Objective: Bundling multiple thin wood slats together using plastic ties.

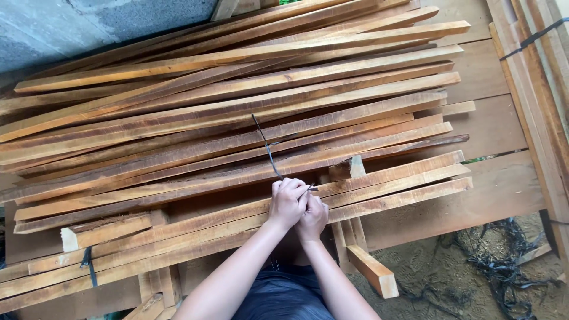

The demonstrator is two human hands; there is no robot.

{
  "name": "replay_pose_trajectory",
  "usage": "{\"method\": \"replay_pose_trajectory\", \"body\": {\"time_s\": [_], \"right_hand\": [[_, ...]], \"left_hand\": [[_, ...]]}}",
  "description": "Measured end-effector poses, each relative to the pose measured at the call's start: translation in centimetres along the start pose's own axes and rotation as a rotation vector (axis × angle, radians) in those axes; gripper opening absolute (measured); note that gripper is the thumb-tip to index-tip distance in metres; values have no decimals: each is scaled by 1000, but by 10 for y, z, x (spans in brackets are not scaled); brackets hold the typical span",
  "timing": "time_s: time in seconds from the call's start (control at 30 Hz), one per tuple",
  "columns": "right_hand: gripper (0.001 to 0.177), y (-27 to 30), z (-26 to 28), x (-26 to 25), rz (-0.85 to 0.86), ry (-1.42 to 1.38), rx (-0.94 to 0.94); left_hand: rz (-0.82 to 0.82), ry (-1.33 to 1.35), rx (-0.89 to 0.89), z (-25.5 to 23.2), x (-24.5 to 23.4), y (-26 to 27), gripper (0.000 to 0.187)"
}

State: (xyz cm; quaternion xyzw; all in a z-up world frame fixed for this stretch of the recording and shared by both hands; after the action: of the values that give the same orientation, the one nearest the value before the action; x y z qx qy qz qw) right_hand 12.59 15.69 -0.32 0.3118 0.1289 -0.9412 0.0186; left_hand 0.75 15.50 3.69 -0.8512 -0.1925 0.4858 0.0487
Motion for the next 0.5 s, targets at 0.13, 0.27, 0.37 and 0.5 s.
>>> {"method": "replay_pose_trajectory", "body": {"time_s": [0.13,0.27,0.37,0.5], "right_hand": [[29,-6,9,-5,-5,11,32],[21,-14,19,-14,-19,-33,79],[23,-15,23,-16,-15,-25,85],[21,-9,7,-11,-10,-52,120]], "left_hand": [[28,22,-56,6,-11,9,8],[94,129,-463,33,-41,14,52],[240,67,-636,61,-4,30,56],[482,235,-646,71,52,30,38]]}}
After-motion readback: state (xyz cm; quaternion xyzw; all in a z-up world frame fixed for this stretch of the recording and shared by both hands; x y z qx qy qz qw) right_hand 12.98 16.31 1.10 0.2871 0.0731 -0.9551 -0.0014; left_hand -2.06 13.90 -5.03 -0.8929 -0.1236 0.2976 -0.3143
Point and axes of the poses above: each hand's wrist, its own y-axis away from the middle knuckle, its own x-axis out of the palm, z = x × y, the point moved 10 cm from there along -y, towards the middle knuckle, and after that the axes turned 8 degrees about -y, right-handed, at the moved point
